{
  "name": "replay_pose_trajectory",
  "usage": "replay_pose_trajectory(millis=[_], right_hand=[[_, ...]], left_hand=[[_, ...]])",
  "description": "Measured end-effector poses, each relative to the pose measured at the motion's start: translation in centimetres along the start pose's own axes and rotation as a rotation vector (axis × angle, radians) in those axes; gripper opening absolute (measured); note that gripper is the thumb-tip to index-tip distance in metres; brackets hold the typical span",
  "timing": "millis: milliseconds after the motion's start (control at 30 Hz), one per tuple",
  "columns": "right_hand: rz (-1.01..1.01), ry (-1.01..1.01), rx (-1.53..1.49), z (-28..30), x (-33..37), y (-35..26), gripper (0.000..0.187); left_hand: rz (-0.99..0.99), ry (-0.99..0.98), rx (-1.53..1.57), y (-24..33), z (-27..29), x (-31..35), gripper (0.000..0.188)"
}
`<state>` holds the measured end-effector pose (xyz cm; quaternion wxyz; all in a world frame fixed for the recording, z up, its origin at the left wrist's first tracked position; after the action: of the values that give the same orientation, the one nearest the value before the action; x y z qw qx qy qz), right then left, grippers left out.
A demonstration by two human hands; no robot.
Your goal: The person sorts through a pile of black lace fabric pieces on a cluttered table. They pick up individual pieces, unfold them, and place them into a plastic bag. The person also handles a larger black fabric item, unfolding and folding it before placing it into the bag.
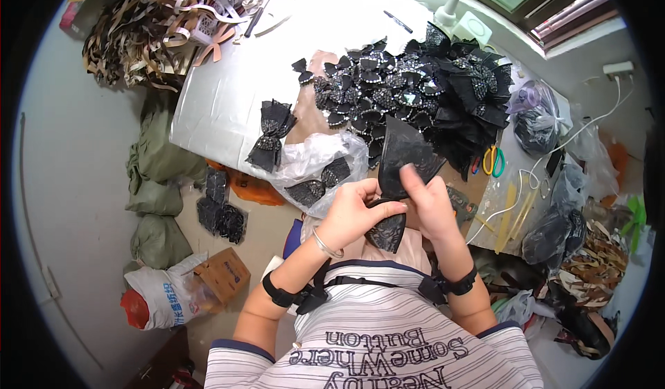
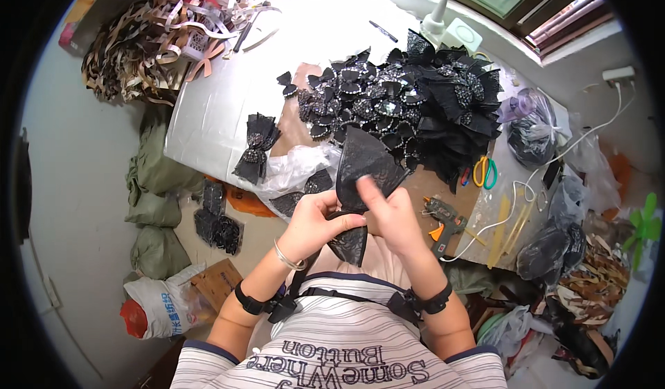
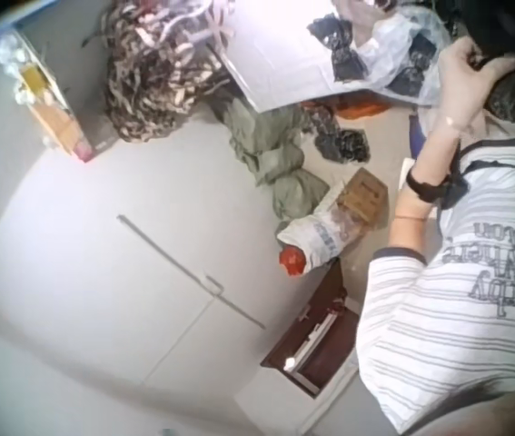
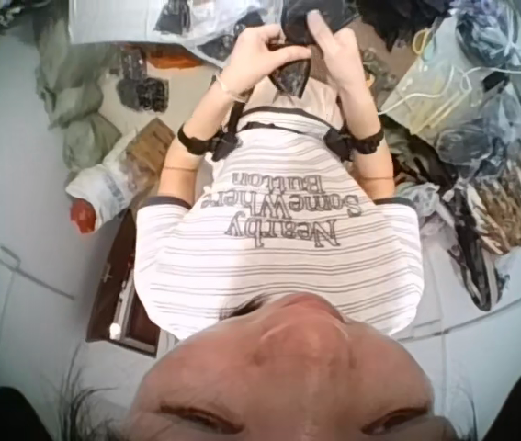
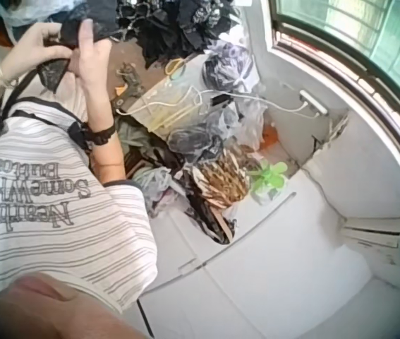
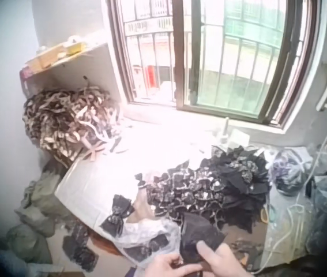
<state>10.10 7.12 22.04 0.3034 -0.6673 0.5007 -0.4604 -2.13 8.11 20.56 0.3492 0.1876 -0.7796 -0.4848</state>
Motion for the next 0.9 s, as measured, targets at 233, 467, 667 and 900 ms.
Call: replay_pose_trajectory(millis=[233, 467, 667, 900], right_hand=[[-0.123, -0.132, -0.205, 1.3, -1.7, -1.0, 0.054], [-0.181, -0.134, -0.009, 2.3, -3.6, -0.4, 0.019], [-0.174, -0.108, -0.008, 1.6, -4.9, -0.6, 0.013], [-0.111, -0.035, 0.001, 1.7, -5.4, -1.2, 0.013]], left_hand=[[0.079, -0.06, -0.008, 1.0, 1.2, -1.4, 0.024], [0.081, -0.143, 0.248, 1.3, 2.1, -2.2, 0.048], [0.099, -0.152, 0.139, 2.7, 3.1, -1.9, 0.05], [0.142, -0.035, 0.292, 2.4, 4.9, -1.6, 0.034]])
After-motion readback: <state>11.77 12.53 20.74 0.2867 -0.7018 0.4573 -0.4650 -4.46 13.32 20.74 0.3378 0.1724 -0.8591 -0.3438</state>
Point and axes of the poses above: each hand's wrist, its own x-axis away from the middle knuckle, its own z-axis out of the back of the hand, y = z × x, the point moved 7 cm from there along -x, towards the middle knuckle, and after that the axes turned 11 degrees about -y, right-handed, at the moved point
